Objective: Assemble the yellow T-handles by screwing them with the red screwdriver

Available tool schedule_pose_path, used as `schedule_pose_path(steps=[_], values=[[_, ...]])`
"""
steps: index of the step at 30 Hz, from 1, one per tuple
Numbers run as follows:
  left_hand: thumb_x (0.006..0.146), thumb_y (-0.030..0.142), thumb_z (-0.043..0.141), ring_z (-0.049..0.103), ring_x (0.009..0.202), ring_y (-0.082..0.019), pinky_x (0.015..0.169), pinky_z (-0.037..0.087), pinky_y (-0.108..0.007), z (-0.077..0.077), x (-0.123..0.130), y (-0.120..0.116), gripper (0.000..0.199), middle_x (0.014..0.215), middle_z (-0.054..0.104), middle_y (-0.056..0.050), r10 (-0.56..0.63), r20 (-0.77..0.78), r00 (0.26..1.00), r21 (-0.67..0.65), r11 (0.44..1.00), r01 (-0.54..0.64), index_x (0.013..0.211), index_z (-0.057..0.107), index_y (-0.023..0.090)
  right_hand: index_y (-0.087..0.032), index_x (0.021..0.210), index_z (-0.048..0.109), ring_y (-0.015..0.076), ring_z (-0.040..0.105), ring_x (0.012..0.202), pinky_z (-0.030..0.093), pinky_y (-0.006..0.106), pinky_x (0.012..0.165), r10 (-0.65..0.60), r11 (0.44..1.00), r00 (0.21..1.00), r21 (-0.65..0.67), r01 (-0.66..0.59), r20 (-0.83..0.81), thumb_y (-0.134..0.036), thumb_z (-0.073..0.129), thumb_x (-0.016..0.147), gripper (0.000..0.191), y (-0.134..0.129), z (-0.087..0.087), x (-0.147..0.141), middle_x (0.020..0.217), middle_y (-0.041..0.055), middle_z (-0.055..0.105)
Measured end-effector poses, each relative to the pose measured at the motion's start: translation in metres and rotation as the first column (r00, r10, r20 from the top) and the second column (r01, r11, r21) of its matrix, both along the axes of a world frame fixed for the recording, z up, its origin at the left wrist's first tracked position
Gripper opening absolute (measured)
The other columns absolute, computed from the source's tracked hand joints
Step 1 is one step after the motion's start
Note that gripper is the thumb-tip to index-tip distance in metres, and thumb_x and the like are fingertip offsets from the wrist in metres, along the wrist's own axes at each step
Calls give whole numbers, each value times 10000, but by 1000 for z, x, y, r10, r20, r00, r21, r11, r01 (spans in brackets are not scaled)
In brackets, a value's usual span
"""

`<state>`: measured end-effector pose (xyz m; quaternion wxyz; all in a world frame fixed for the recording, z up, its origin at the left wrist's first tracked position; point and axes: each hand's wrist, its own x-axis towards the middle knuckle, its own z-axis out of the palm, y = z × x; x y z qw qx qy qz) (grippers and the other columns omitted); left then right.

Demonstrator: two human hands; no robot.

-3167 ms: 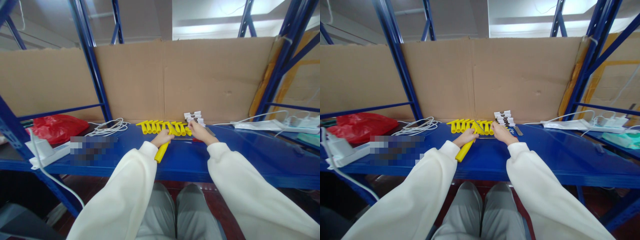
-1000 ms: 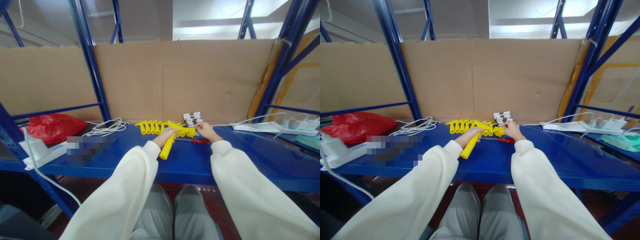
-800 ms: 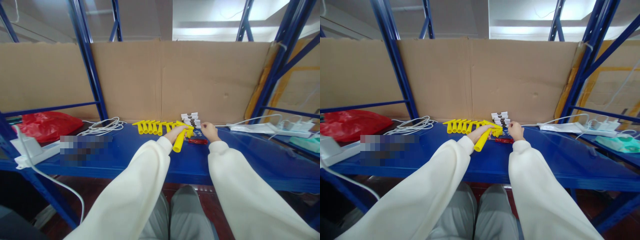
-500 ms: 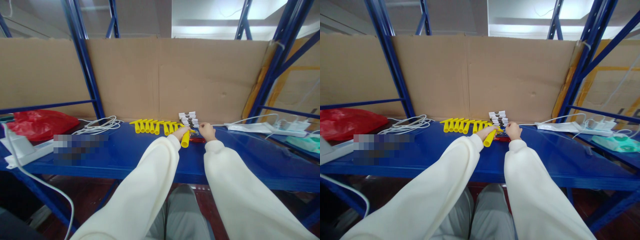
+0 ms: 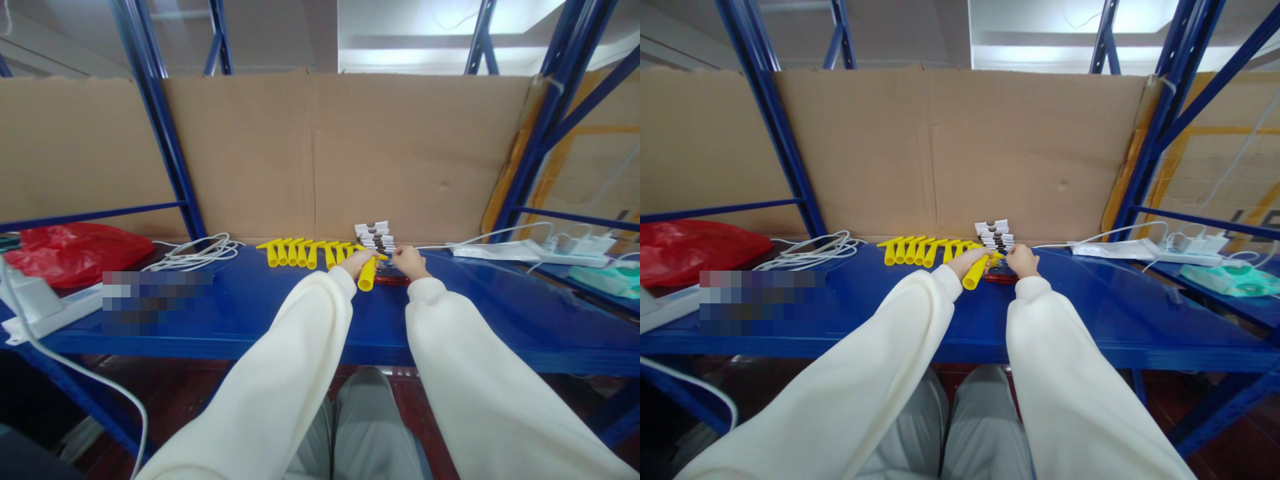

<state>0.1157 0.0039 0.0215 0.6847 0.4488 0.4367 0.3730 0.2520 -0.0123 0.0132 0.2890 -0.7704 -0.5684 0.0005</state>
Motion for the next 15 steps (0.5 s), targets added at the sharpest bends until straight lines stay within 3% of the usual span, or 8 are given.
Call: schedule_pose_path(steps=[4,8,12,15], values=[[908,177,570,424,389,-75,382,366,-177,10,-16,-7,38,530,499,36,54,-92,994,44,998,-50,885,581,148,-243,966,795,264,677,1073,499,377,926,187,982,982,-26,-187,25,-209,551,827,283,7,-2,3,1066,72,771],[936,192,480,456,416,-99,427,397,-208,15,-46,-10,131,556,563,8,107,-139,985,106,990,-93,948,602,146,-194,863,816,227,703,952,526,295,858,414,906,910,-102,-411,8,-212,606,798,221,14,-6,3,917,63,788],[879,191,547,534,465,-113,519,469,-243,18,-84,-15,126,672,665,-25,192,-210,959,177,972,-155,959,642,170,-171,776,815,222,717,859,548,277,800,478,869,878,-131,-477,-27,-197,643,776,174,15,-8,1,812,59,783],[834,165,575,523,432,-113,487,463,-248,16,-107,-21,99,646,648,-30,281,-312,907,275,941,-197,899,650,162,-175,738,810,221,721,818,551,289,804,466,872,884,-150,-466,-35,-153,618,776,196,12,-8,1,767,49,776]])
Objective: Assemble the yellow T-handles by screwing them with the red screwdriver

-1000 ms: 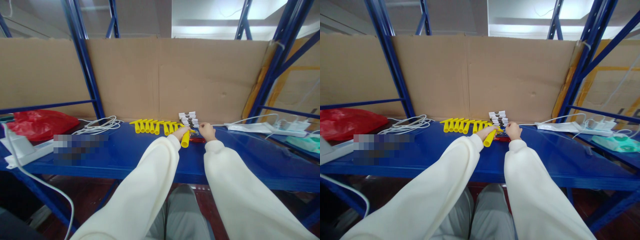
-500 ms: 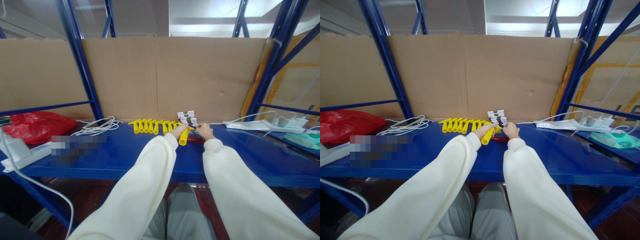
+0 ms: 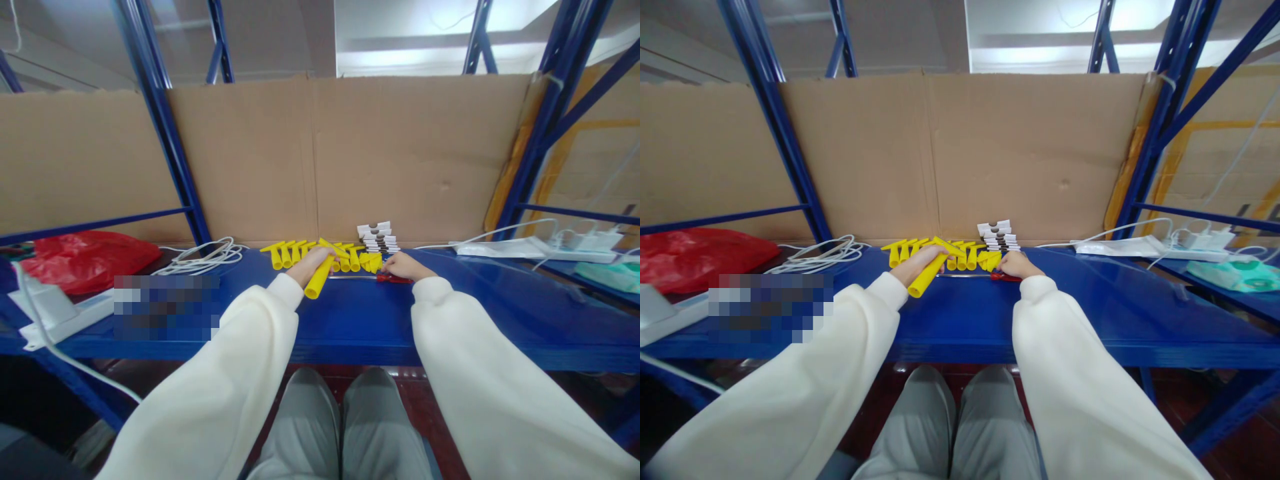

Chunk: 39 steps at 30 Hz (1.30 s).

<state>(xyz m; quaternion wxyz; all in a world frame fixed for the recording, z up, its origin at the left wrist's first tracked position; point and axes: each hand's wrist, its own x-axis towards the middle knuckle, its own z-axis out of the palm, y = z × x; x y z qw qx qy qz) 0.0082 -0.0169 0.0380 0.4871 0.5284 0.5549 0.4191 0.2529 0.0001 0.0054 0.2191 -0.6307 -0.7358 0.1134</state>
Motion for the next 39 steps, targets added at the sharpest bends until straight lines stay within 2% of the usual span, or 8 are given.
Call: schedule_pose_path(steps=[5,9,13,18,23,28,34,39], values=[[806,97,545,483,368,-81,424,444,-231,-13,-19,-10,162,710,655,-21,54,-49,997,149,988,-46,953,589,148,-180,702,796,220,718,840,540,294,834,-6,1000,1000,1,6,28,-144,604,784,212,-3,0,2,771,43,777],[822,68,545,482,356,-72,428,458,-216,-21,-23,-17,334,727,654,19,85,-120,989,184,981,-62,1135,470,159,-193,705,794,221,716,870,536,279,828,-64,998,998,12,64,7,-154,635,770,176,0,-2,4,797,47,779],[875,67,515,493,362,-81,427,454,-203,-25,-26,-17,340,665,620,48,107,-208,972,172,983,-71,1186,413,160,-188,748,801,225,711,878,529,278,818,-91,995,996,43,90,9,-191,643,781,161,1,-1,5,847,56,782],[884,67,527,516,371,-106,425,469,-240,-29,-31,-11,376,737,660,-1,166,-312,936,161,980,-120,1236,411,128,-194,738,791,216,690,817,533,298,780,91,996,996,18,-91,5,-314,628,817,217,-8,3,7,795,28,768],[888,90,557,520,377,-110,419,478,-259,-29,-31,-10,387,817,682,-61,182,-352,918,191,974,-120,1251,425,93,-210,797,804,238,690,886,532,315,796,246,965,969,-91,-248,-33,-514,694,770,324,-20,10,13,895,46,780],[897,124,601,539,396,-105,416,476,-242,-29,-31,-9,366,835,664,-61,192,-347,918,194,972,-130,1224,438,103,-213,791,802,243,683,862,524,310,780,262,958,964,-107,-266,-49,-602,743,693,405,-22,12,14,881,55,776],[858,134,687,587,444,-114,462,510,-241,-30,-30,-9,403,801,632,-12,193,-283,940,177,973,-146,1178,443,128,-188,672,757,192,623,659,512,306,679,222,971,975,-83,-224,-26,-717,670,698,537,-18,8,15,662,31,700],[831,73,689,569,434,-98,464,512,-245,-28,-28,-12,404,794,608,10,177,-274,945,164,977,-135,1137,434,139,-209,761,778,217,663,784,518,292,726,271,955,961,-112,-275,-48,-572,760,662,377,-16,7,16,783,33,745]])
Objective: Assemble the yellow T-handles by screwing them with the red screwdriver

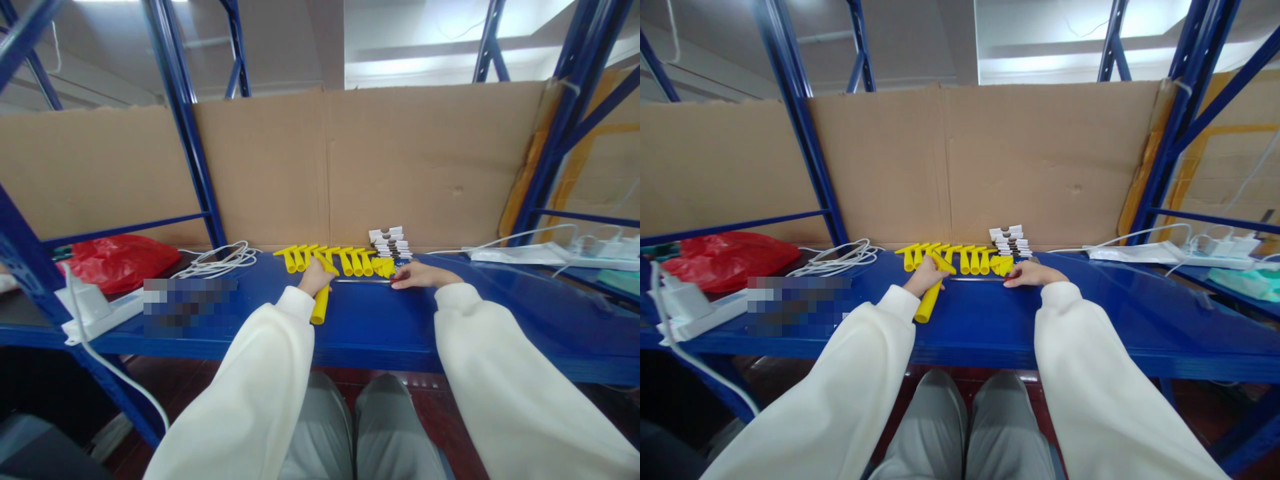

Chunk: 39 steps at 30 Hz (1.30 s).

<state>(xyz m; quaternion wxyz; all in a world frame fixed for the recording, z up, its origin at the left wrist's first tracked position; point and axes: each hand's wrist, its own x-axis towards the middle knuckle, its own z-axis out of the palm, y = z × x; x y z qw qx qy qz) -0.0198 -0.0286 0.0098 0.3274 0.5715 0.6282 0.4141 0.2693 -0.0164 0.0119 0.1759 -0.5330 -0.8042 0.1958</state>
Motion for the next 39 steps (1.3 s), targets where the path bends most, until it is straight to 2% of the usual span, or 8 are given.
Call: schedule_pose_path(steps=[6,11,14,18,22,27,32,39], values=[[817,55,664,579,453,-128,474,503,-253,-1,-2,1,415,719,605,19,-14,-73,997,14,1000,15,1152,434,139,-199,695,697,199,660,769,519,290,742,-67,996,998,53,66,7,-261,742,656,86,4,-6,-4,736,12,715],[821,90,666,593,476,-141,467,487,-261,-4,-6,5,374,814,620,-25,-8,-159,987,61,998,18,1119,449,154,-205,699,628,186,651,733,520,288,704,-119,985,991,119,125,-58,-173,703,609,122,11,-12,0,686,-20,677],[794,93,697,614,514,-139,478,486,-252,-5,-7,7,391,905,632,-47,8,-170,985,109,994,10,1092,458,176,-211,692,581,193,656,739,525,297,708,-118,985,980,106,136,-161,-202,711,599,160,14,-13,3,696,-13,681],[773,98,722,675,631,-167,526,507,-244,-6,-6,7,405,971,649,-69,13,-162,987,148,989,11,1072,463,188,-219,705,539,199,663,741,540,322,738,-18,991,941,116,61,-339,-307,759,591,263,17,-14,1,731,10,696],[805,106,679,695,696,-172,584,546,-268,-5,-3,6,345,1054,660,-92,-8,-222,975,149,988,42,1057,458,185,-225,685,527,211,664,746,550,365,771,58,984,901,178,22,-431,-387,805,550,349,21,-15,-1,728,18,689],[818,108,658,711,741,-171,664,569,-284,-5,-2,5,308,1073,673,-101,-19,-287,958,188,979,76,1047,463,177,-230,687,528,198,639,711,542,372,755,92,975,883,222,14,-460,-443,796,548,370,24,-17,-2,706,7,663],[828,115,640,687,625,-142,579,548,-256,-5,-1,3,298,1052,686,-85,-55,-295,954,179,977,112,1055,458,178,-232,690,523,193,622,693,532,365,726,91,970,889,241,22,-448,-472,787,549,384,26,-19,-2,699,8,653],[835,100,628,661,557,-122,504,522,-235,-5,0,1,293,1106,682,-106,-72,-257,964,174,977,120,1058,454,175,-230,699,508,210,650,731,548,393,771,72,969,908,244,34,-413,-455,780,576,373,24,-18,-2,720,20,671]])
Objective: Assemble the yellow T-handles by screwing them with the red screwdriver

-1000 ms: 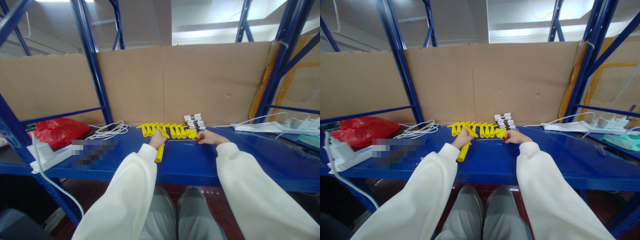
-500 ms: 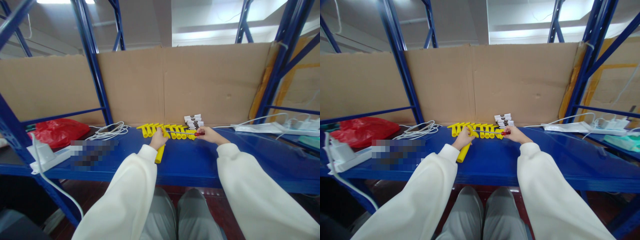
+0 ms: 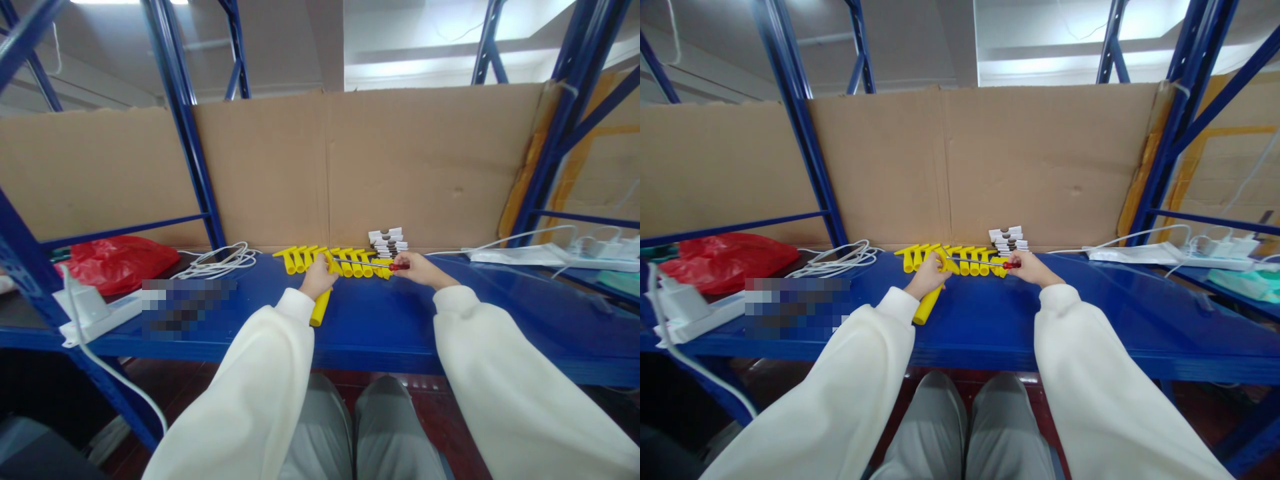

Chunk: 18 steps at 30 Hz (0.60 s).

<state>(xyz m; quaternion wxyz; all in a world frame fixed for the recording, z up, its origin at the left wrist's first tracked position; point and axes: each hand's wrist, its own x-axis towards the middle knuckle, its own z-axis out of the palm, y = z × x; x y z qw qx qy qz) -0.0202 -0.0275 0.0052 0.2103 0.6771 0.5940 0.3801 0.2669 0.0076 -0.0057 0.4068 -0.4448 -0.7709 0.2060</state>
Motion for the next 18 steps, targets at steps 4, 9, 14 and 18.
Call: schedule_pose_path(steps=[4,9,14,18], values=[[826,90,637,687,601,-142,526,526,-239,1,0,-1,295,1092,688,-113,21,1,1000,6,1000,-21,1053,465,170,-227,701,512,209,651,723,552,392,766,-17,1000,1000,8,17,20,-440,773,588,355,-3,2,-1,717,20,673],[846,114,629,661,564,-113,513,517,-224,0,0,-1,275,1124,682,-109,-1,-2,1000,-1,1000,1,1043,449,180,-229,698,512,210,645,720,547,389,761,-13,1000,1000,-10,13,20,-421,762,584,336,-6,5,-3,713,20,661],[852,128,624,678,585,-120,537,529,-230,0,0,0,266,1146,680,-107,-2,-34,999,-1,1000,1,1041,447,187,-232,688,508,199,627,695,541,372,743,-32,999,999,22,31,37,-375,743,594,291,-6,5,-3,704,15,654],[845,134,640,719,674,-159,615,553,-258,0,0,-1,261,1112,688,-109,22,-119,993,11,1000,-20,1027,462,190,-234,688,500,187,614,676,523,332,695,-74,994,992,83,66,103,-314,701,639,222,-6,4,-3,705,10,653]])
